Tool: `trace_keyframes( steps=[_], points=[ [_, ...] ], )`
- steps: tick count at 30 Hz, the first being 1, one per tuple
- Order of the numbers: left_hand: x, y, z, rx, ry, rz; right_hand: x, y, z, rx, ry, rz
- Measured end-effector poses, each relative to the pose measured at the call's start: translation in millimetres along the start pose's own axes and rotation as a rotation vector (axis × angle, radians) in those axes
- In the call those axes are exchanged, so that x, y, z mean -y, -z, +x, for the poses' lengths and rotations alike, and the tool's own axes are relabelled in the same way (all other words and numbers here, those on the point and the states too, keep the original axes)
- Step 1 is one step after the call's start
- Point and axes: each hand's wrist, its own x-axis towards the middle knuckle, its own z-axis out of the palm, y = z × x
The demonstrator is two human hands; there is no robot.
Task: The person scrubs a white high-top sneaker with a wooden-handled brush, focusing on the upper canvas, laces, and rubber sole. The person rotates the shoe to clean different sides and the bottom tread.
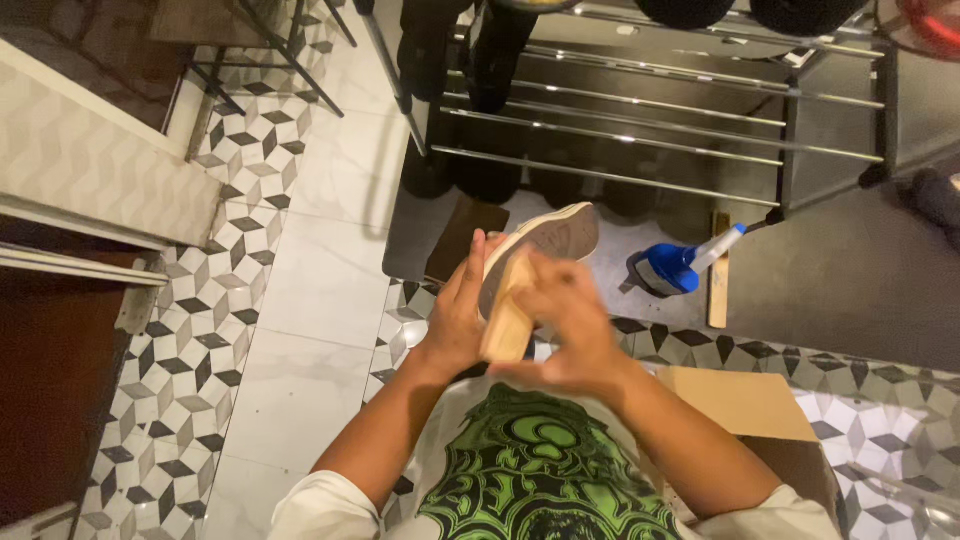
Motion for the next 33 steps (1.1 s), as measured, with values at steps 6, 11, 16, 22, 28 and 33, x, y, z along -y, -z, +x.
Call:
trace_keyframes(
  steps=[6,11,16,22,28,33],
  points=[
    [-9.0,-2.0,-3.4,-0.01,0.038,-0.146,-9.5,6.3,17.7,-0.058,-0.166,0.013],
    [-10.0,3.2,-10.8,0.019,-0.014,-0.131,8.4,5.1,10.5,0.003,0.074,-0.096],
    [-8.8,-7.9,-11.4,0.009,0.003,-0.178,-19.6,16.2,16.8,-0.128,-0.164,-0.136],
    [-1.7,-0.4,-13.9,0.062,-0.047,-0.171,6.9,10.3,3.8,0.035,0.103,-0.063],
    [-5.8,1.3,-12.6,0.026,-0.032,-0.199,3.1,10.2,13.5,-0.052,-0.007,-0.098],
    [-10.3,12.1,-11.6,-0.029,-0.111,-0.165,-3.1,12.4,14.3,-0.07,0.092,-0.028]
  ],
)
